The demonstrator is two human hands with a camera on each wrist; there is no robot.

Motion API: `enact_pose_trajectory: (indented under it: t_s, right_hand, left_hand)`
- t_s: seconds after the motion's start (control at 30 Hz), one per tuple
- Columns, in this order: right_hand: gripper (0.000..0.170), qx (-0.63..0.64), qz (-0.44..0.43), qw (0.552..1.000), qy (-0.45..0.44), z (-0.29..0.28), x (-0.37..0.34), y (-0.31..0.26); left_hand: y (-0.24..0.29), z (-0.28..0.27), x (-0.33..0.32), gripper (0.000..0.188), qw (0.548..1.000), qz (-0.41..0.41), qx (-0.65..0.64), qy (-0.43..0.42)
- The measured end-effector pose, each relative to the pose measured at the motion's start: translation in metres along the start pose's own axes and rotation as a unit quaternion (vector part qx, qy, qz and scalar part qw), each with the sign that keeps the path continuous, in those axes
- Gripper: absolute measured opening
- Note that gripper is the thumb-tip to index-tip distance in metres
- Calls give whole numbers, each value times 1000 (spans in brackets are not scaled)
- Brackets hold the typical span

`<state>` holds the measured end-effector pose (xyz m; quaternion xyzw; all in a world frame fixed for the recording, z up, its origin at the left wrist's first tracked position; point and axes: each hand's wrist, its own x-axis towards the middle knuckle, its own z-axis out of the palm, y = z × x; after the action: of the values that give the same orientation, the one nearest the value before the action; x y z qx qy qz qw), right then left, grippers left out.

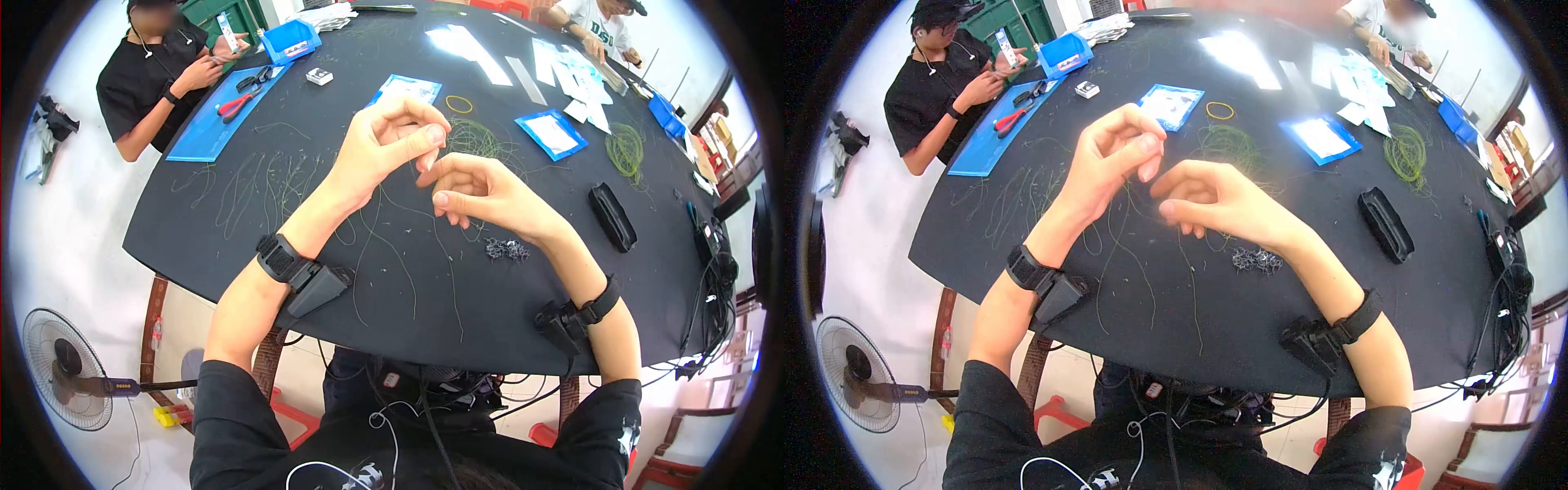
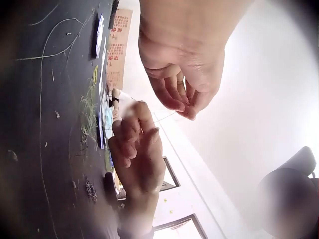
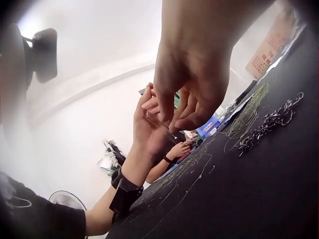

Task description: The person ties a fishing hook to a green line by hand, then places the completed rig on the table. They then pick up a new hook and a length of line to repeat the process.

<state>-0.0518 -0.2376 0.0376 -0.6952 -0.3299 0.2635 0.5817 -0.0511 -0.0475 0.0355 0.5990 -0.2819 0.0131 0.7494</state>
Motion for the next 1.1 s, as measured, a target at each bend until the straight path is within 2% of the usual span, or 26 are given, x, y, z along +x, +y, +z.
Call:
enact_pose_trajectory:
  t_s: [0.07, 0.13, 0.23, 0.37, 0.43, 0.57, 0.63, 0.7, 0.77, 0.8, 0.83, 1.0, 1.1]
  right_hand:
    - [23, -14, 6, 1000, 2, 2, 0, 0]
    - [19, -65, -24, 998, 7, 2, 1, 4]
    - [17, -93, -28, 995, 12, -1, 2, 9]
    - [19, -72, -27, 996, 40, -2, 1, 5]
    - [17, -20, -35, 997, 72, 0, 2, 4]
    - [19, -71, -29, 995, 69, 0, 2, 6]
    - [22, -100, -63, 993, 23, 2, 3, 11]
    - [27, -98, -55, 994, 6, 6, 1, 10]
    - [34, -70, -63, 993, -65, 9, -2, 5]
    - [42, -41, -52, 995, -78, 9, -2, 2]
    - [42, -41, -52, 995, -78, 12, -2, 1]
    - [34, 1, -79, 997, -3, 36, -4, -3]
    - [27, -28, -118, 992, 18, 41, -2, 4]
  left_hand:
    - [0, -2, 1, 15, 1000, 3, -12, 1]
    - [-1, -2, 0, 19, 1000, 7, -24, 2]
    - [-1, 1, 0, 12, 1000, 28, -1, 5]
    - [-2, 0, 0, 16, 999, 33, -4, 7]
    - [-2, -1, 0, 20, 999, 38, -13, 6]
    - [-1, 4, -2, 23, 999, 46, -29, -2]
    - [2, 9, -4, 24, 998, 54, -13, -5]
    - [6, 14, -5, 29, 998, 54, -19, 4]
    - [7, 16, -5, 33, 998, 59, -22, 0]
    - [7, 17, -5, 36, 998, 64, -25, -3]
    - [7, 16, -5, 36, 998, 64, -25, -3]
    - [8, 17, -5, 42, 996, 80, -40, 2]
    - [11, 19, -6, 40, 996, 83, -21, 3]
